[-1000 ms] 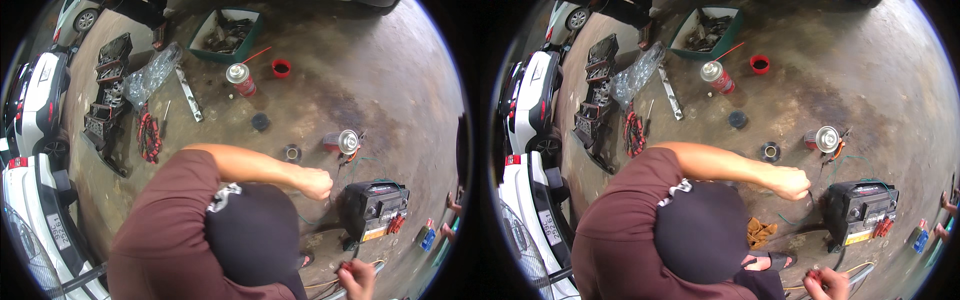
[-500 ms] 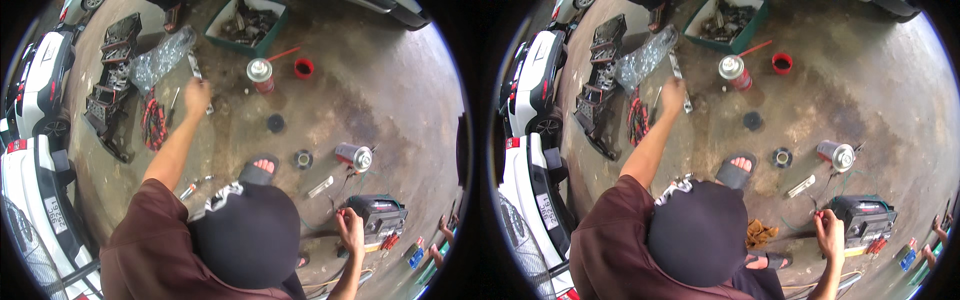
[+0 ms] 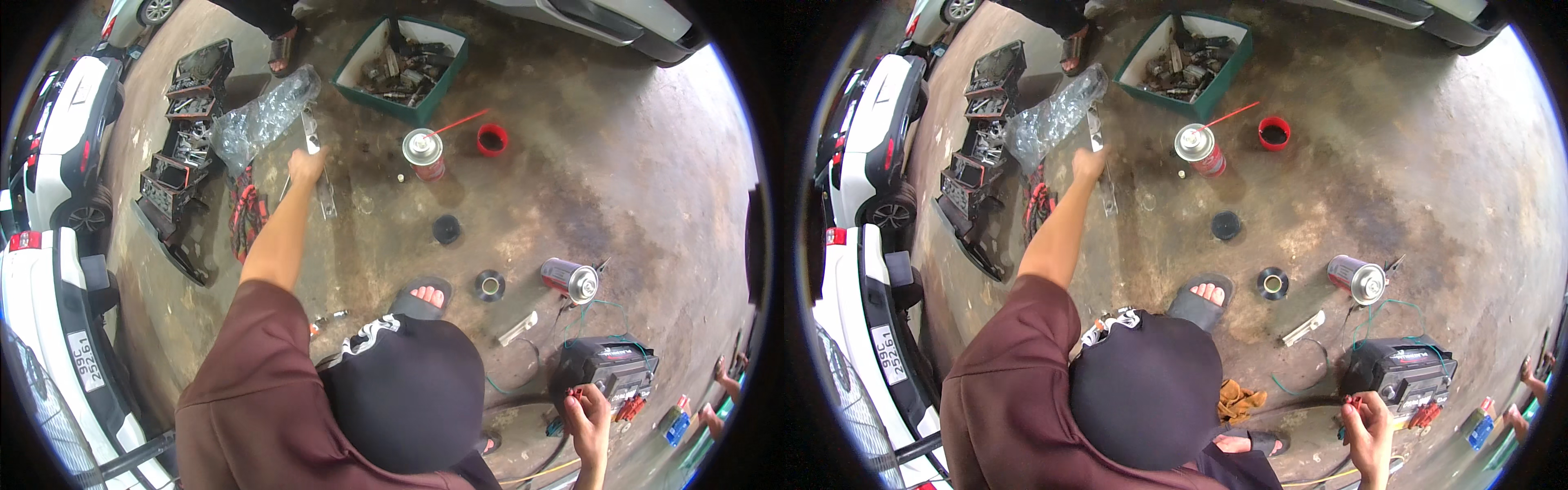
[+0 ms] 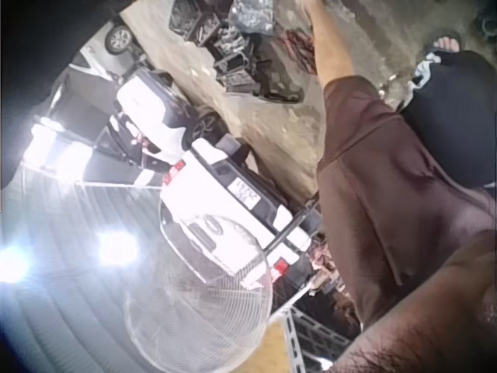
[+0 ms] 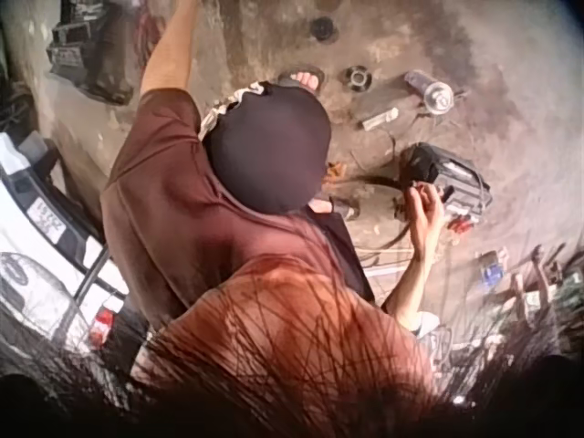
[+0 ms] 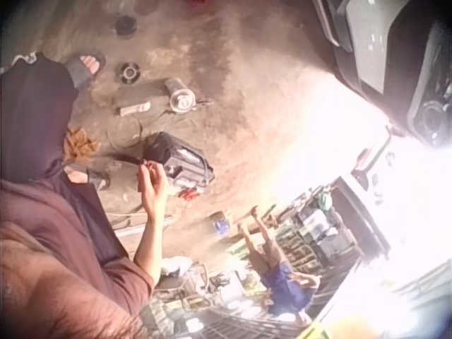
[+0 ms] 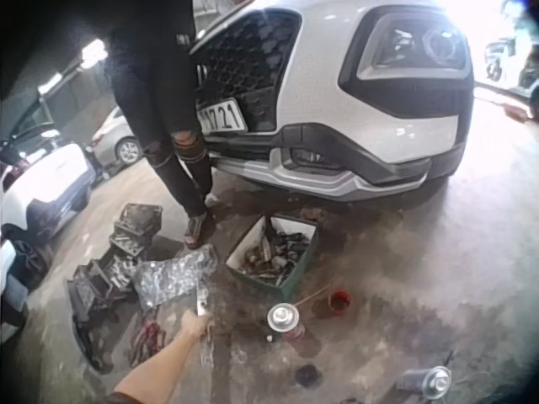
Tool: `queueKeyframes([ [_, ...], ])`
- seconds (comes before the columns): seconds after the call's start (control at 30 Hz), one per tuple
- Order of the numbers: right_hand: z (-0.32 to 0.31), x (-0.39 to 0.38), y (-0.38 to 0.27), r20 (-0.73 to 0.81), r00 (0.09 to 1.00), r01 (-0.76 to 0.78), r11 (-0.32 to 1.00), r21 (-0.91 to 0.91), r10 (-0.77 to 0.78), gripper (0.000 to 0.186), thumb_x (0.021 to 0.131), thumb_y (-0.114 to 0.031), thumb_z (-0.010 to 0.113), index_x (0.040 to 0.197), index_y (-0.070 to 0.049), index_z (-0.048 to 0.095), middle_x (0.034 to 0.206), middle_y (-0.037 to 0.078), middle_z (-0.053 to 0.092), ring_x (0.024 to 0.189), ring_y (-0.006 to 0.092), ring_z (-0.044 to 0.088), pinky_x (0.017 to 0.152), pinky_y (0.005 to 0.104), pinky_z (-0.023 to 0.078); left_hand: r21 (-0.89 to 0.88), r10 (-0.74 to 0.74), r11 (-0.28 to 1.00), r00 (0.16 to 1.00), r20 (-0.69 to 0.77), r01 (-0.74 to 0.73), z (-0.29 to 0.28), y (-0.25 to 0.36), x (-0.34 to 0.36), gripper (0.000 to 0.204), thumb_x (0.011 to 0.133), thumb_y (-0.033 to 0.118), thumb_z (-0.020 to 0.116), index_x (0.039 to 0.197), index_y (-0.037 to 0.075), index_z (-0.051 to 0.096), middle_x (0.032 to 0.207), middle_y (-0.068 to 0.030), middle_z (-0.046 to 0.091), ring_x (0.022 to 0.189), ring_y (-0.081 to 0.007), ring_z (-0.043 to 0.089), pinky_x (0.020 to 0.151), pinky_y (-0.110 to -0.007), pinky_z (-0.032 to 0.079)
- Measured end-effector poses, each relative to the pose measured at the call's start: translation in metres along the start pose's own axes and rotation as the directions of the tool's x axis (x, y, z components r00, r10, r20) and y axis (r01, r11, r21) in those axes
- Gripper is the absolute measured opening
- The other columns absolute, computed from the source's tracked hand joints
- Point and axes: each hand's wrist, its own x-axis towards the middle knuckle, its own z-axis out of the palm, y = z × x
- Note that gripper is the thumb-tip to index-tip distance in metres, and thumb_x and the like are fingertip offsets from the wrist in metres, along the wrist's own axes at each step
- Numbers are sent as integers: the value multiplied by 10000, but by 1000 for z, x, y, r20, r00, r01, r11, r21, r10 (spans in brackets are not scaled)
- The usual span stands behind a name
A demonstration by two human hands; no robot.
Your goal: The person cleans fuel injectors by spraying them with a cleaning agent from a can, then wipes them with a cloth and secures them back onto a fuel rail by hand.
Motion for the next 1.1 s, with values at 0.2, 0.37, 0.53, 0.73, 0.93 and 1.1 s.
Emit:
queueKeyframes([
  [0.2,-6,-22,1,-40,989,143,985,101,-139,137,1043,-121,665,1087,-7,603,704,-20,550,507,66,496,445,244,375,-630,362,730,932,25,-266,-95,29,-171,244,955,53,589,1185,24,513,690,-67,576,500,-184,616,440,-359,526],
  [0.37,-23,-39,-13,-126,958,283,903,323,-256,158,1026,-92,662,1155,-16,612,758,-20,572,572,57,501,493,249,434,-635,671,681,658,341,-366,-145,121,-299,260,972,73,558,1225,23,587,667,1,525,458,-94,492,478,-330,535],
  [0.53,-47,-50,-12,-216,886,463,785,412,-410,187,1052,-137,660,1169,-4,602,748,1,578,553,78,510,517,260,433,-290,864,274,102,494,-917,-144,207,-394,291,945,64,579,1226,1,613,688,-54,584,514,-155,617,552,-352,565],
  [0.73,-90,-105,34,-531,790,541,754,371,-306,227,1064,-241,621,1147,-29,620,711,-10,530,546,85,486,518,255,420,155,550,-679,-357,755,-717,-74,238,-516,281,942,174,679,1094,-32,561,864,-199,700,652,-363,714,565,-458,555],
  [0.93,-83,-147,68,-582,774,547,727,416,-249,223,1073,-248,635,1146,-37,629,737,40,626,559,118,578,556,255,457,-333,138,722,-345,928,-607,-19,237,-560,193,989,131,513,1157,37,521,850,-10,535,607,-102,573,600,-353,612],
  [1.1,-70,-157,76,-532,800,541,716,441,-277,236,1079,-248,634,1169,-31,619,804,82,700,615,128,644,608,262,513,-311,42,788,-458,888,-531,-17,247,-597,207,985,148,524,1168,53,535,880,-49,553,580,-96,516,583,-366,613],
])
